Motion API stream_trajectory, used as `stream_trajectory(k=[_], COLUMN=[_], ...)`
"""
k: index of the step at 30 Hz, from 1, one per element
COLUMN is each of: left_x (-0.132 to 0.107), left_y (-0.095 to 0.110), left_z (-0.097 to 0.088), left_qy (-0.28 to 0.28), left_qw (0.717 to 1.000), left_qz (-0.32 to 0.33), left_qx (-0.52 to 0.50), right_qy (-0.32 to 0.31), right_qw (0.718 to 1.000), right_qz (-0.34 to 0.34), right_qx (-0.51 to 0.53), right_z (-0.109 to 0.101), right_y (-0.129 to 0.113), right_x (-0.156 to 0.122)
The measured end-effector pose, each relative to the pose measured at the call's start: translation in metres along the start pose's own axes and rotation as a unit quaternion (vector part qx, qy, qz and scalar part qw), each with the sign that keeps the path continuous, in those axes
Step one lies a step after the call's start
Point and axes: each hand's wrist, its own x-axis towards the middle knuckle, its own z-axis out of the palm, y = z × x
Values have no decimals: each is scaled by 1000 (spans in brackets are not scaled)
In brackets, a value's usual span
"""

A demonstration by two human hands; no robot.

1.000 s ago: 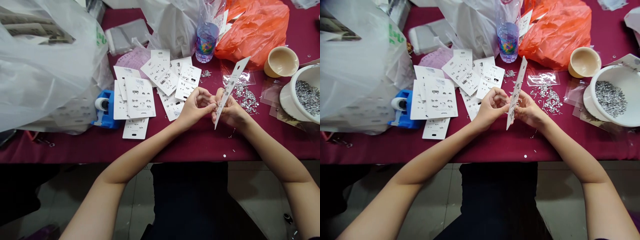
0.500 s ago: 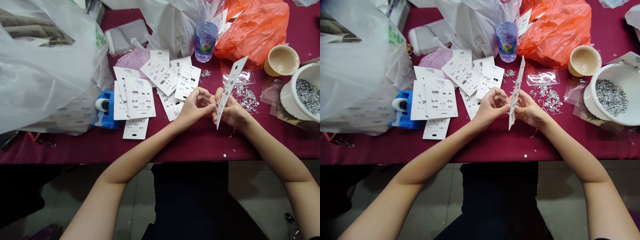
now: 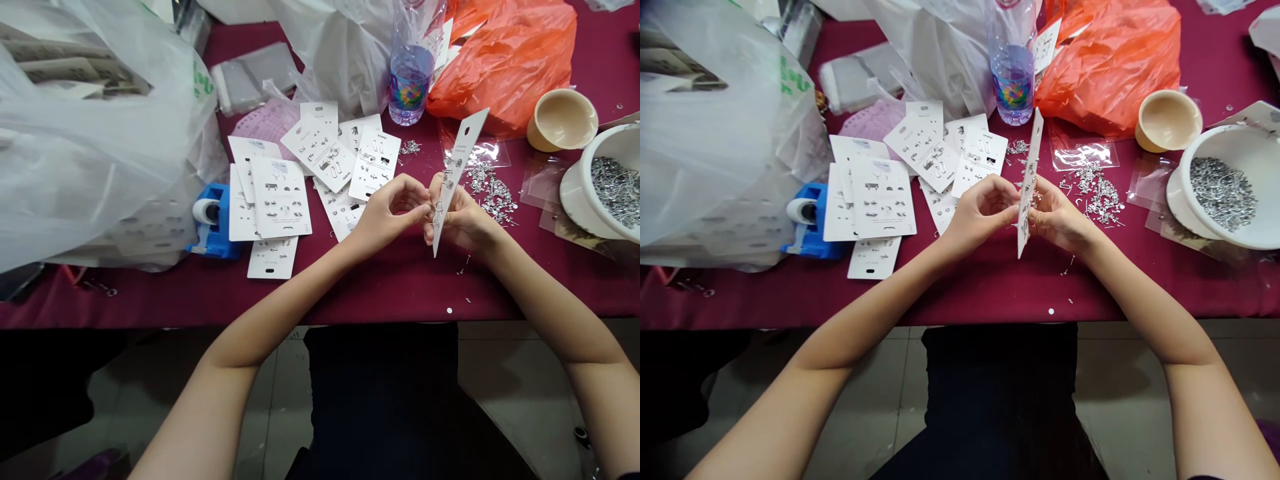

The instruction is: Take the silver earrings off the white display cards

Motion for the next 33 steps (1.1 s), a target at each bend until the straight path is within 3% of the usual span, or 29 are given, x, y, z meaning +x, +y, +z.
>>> stream_trajectory(k=[14, 21, 33], left_x=[3, 3, -4], left_y=[-5, -5, -8], left_z=[-6, -7, 4], left_qy=[1, -6, 42], left_qw=[990, 994, 998], left_qz=[97, 73, 46], left_qx=[99, 78, -4], right_qy=[10, 16, -27], right_qw=[999, 998, 999], right_qz=[-22, -18, -29], right_qx=[-42, -52, -27], right_z=[0, 2, -2], right_y=[-4, -5, 3], right_x=[1, 0, -3])
